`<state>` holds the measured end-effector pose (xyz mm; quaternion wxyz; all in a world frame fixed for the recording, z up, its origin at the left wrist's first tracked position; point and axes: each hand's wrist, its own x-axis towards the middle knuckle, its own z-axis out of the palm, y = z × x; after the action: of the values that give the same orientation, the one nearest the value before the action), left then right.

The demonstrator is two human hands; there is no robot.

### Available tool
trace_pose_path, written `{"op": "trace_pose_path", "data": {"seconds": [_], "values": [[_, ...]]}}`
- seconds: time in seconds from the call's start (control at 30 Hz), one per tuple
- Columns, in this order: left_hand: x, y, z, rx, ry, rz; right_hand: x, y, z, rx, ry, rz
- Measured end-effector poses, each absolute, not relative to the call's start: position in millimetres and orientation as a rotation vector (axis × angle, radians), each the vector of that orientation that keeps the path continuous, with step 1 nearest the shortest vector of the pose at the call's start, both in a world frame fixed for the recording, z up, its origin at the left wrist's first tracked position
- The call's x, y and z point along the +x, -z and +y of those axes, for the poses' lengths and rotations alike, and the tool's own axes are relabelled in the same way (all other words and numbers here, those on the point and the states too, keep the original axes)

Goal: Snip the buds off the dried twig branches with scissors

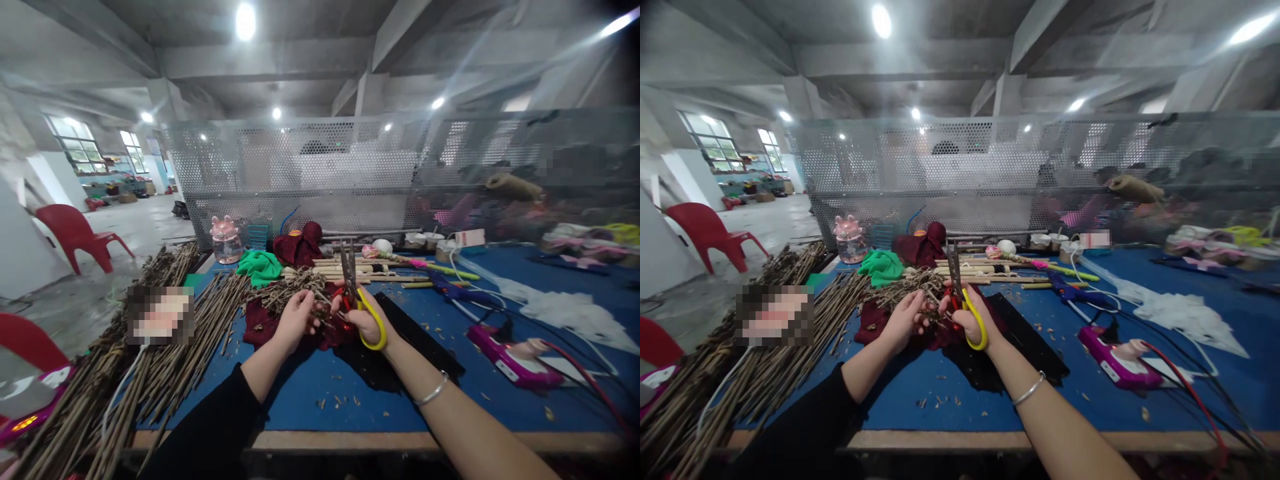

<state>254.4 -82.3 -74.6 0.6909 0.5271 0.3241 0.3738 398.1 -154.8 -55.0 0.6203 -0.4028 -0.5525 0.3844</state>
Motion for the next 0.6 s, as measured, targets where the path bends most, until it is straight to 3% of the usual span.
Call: {"op": "trace_pose_path", "data": {"seconds": [0.23,0.6], "values": [[252.1,71.6,-77.3,1.03,-0.974,0.629,398.2,62.6,-151.5,-0.903,-1.147,-1.29],[255.5,73.7,-75.9,0.881,-0.999,0.622,387.8,70.4,-140.9,-1.086,-0.741,-1.175]]}}
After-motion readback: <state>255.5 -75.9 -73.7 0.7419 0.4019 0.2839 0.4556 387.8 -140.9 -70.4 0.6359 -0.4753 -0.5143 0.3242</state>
